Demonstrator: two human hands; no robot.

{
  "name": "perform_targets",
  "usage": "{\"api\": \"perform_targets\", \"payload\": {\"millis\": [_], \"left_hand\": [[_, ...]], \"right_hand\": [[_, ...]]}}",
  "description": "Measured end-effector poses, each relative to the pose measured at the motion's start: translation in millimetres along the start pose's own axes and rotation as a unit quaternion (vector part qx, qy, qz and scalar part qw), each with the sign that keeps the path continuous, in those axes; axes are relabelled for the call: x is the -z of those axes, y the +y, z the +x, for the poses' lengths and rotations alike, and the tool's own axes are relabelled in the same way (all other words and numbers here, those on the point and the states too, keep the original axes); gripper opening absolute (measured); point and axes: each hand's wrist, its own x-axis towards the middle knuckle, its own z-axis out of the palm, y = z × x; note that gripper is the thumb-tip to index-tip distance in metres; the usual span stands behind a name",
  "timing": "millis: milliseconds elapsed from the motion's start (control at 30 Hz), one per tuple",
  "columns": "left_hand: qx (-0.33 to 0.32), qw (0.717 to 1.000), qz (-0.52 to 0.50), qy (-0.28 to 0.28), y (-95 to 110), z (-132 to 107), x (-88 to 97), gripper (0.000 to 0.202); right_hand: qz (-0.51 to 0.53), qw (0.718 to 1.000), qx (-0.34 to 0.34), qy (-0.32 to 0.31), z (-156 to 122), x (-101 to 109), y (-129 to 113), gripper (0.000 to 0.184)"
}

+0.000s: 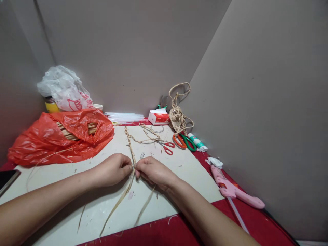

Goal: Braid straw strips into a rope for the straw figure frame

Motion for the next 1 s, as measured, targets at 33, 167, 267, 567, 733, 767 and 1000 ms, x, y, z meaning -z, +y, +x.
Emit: {"api": "perform_targets", "payload": {"millis": [33,167,267,567,733,767,1000], "left_hand": [[0.006,0.999,0.039,0.006,4,-3,2.0,0.026],[0.016,0.995,0.102,0.004,15,-13,-1.5,0.035],[0.006,0.991,0.131,0.016,17,-17,-14.8,0.035],[-0.056,0.994,0.052,-0.075,32,-48,-34.4,0.018],[-0.017,0.993,-0.117,0.016,26,-30,-13.0,0.019],[0.003,0.982,-0.166,0.084,20,-20,-10.9,0.012],[0.083,0.884,-0.457,-0.062,-2,8,-21.6,0.016]], "right_hand": [[0.004,1.000,0.001,0.005,-1,-2,0,0.022],[0.055,0.998,-0.008,-0.001,-3,-5,-2,0.024],[0.107,0.994,-0.022,-0.027,-3,-6,-2,0.029],[0.154,0.983,-0.042,-0.093,-2,6,1,0.014],[0.204,0.965,-0.056,-0.156,-1,19,1,0.013],[0.211,0.962,-0.053,-0.166,-1,21,1,0.013],[0.208,0.958,-0.039,-0.192,2,23,5,0.015]]}}
